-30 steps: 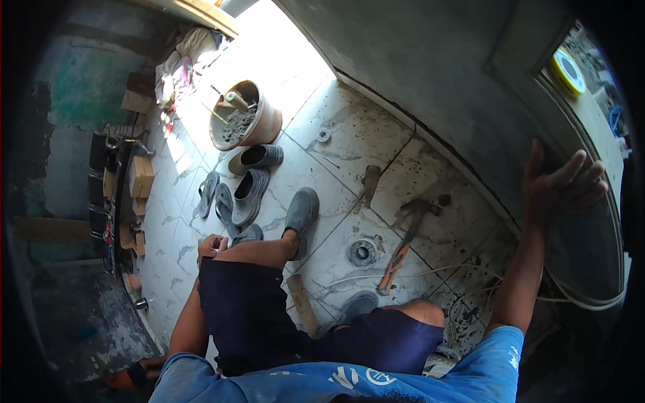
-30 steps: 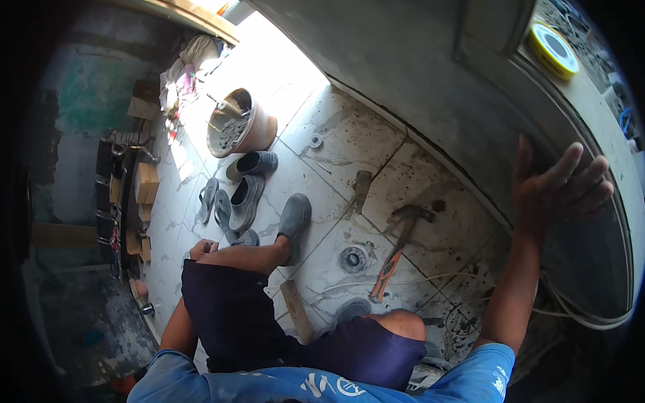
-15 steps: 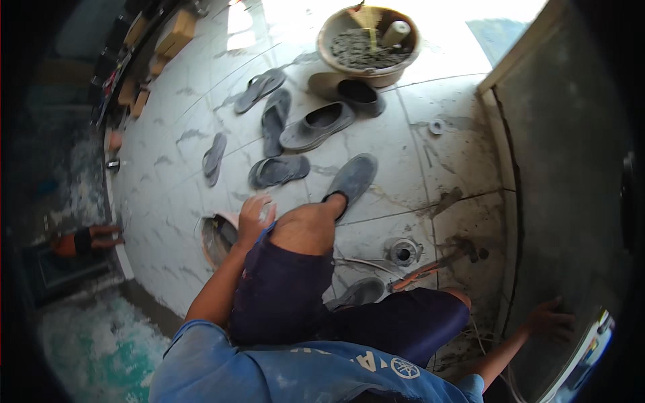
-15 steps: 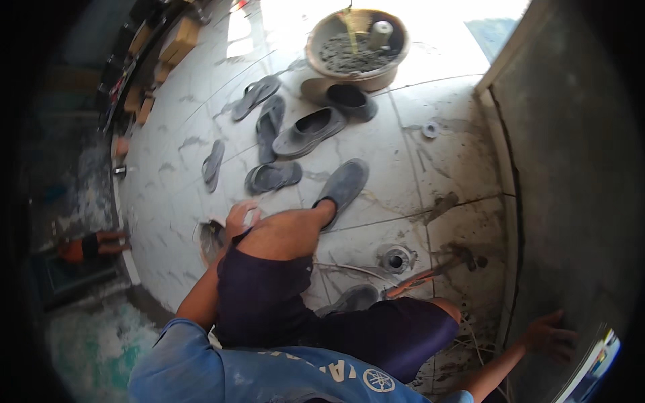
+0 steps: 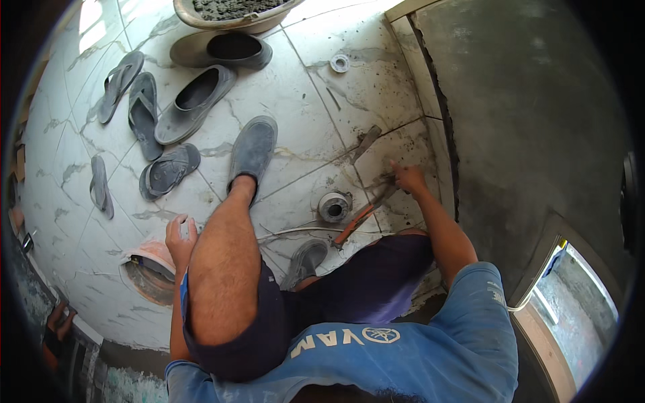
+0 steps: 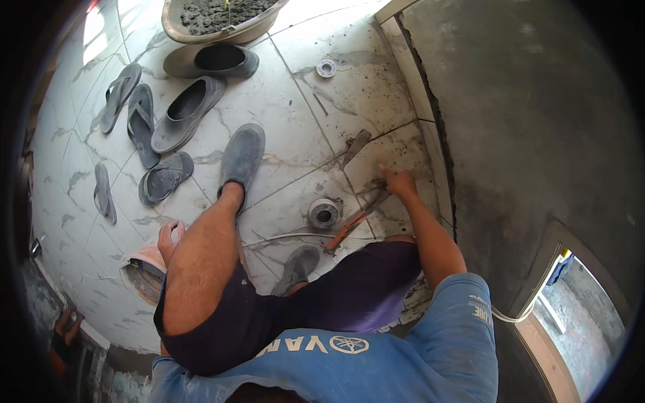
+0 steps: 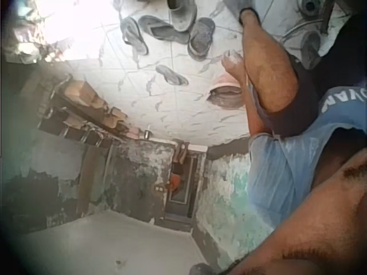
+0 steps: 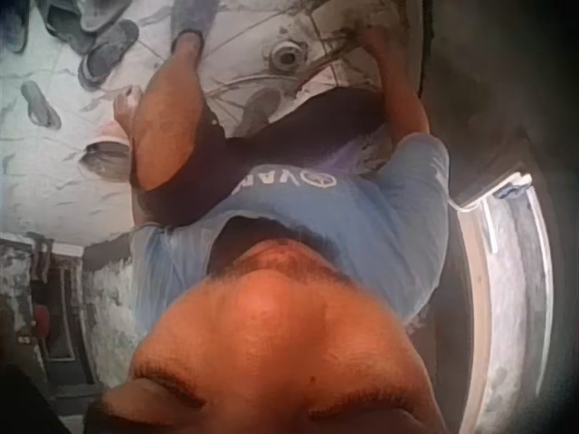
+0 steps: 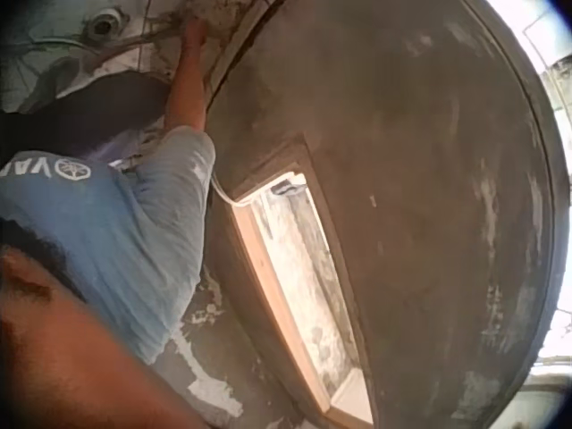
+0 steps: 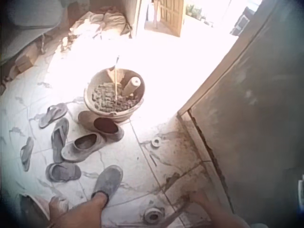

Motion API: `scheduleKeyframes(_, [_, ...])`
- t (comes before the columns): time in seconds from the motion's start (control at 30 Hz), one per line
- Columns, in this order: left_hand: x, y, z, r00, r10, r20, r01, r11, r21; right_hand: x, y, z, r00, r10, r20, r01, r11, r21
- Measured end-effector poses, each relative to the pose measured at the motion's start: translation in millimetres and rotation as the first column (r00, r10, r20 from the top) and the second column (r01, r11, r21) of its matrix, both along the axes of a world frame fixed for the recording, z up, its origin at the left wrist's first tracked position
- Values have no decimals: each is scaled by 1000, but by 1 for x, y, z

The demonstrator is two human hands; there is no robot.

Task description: Replacing or repairing a small section of a wall near a floor drain using mortar and a hammer.

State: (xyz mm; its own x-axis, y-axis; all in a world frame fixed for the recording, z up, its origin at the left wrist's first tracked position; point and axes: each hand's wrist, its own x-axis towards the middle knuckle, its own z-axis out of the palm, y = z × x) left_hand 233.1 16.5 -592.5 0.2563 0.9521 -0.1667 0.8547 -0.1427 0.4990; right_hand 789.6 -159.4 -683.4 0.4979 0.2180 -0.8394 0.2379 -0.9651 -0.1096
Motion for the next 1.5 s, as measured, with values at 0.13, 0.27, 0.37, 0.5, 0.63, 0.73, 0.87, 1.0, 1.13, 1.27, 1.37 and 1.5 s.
scheduleKeyframes(0.13, [9, 2, -13, 998, 27, 50, -21, 993, -112, -41, 31, -50, 949, -58, 311, 6, 986, 164])
scheduleKeyframes(0.27, [3, 2, -21, 994, -43, 97, 49, 997, -59, -80, 58, -91, 886, -61, 459, -26, 983, 180])
scheduleKeyframes(0.37, [-9, -9, -2, 1000, 21, 16, -21, 999, -27, -89, 66, -93, 926, -88, 367, 17, 981, 193])
scheduleKeyframes(0.5, [-40, -26, 35, 989, 112, -98, -94, 981, 169, -81, 58, -83, 946, -74, 317, 1, 974, 225])
scheduleKeyframes(0.63, [-121, -35, 56, 780, 458, -427, -259, 857, 446, -69, 43, -68, 940, 119, 319, -180, 969, 169])
scheduleKeyframes(0.73, [-210, -39, 48, 509, 773, -379, -702, 628, 336, -65, 41, -65, 925, 147, 351, -223, 957, 186])
scheduleKeyframes(0.87, [-294, -40, -9, 299, 919, -258, -944, 244, -224, -65, 45, -70, 916, 152, 372, -239, 950, 201])
scheduleKeyframes(1.0, [-307, -22, -57, 390, 895, -215, -920, 369, -134, -66, 46, -70, 929, 133, 345, -207, 960, 187])
scheduleKeyframes(1.13, [-291, -12, -53, 320, 795, -516, -937, 346, -49, -66, 45, -67, 927, 143, 347, -218, 958, 187])
scheduleKeyframes(1.27, [-281, -33, -13, 456, 774, -440, -814, 563, 145, -66, 46, -69, 911, 162, 379, -244, 953, 179])
scheduleKeyframes(1.37, [-278, -64, 30, 460, 877, -137, -860, 478, 177, -65, 45, -72, 937, 146, 319, -209, 963, 172])
scheduleKeyframes(1.5, [-267, -94, 68, 490, 871, 26, -807, 443, 392, -62, 40, -80, 919, 161, 360, -246, 947, 205])
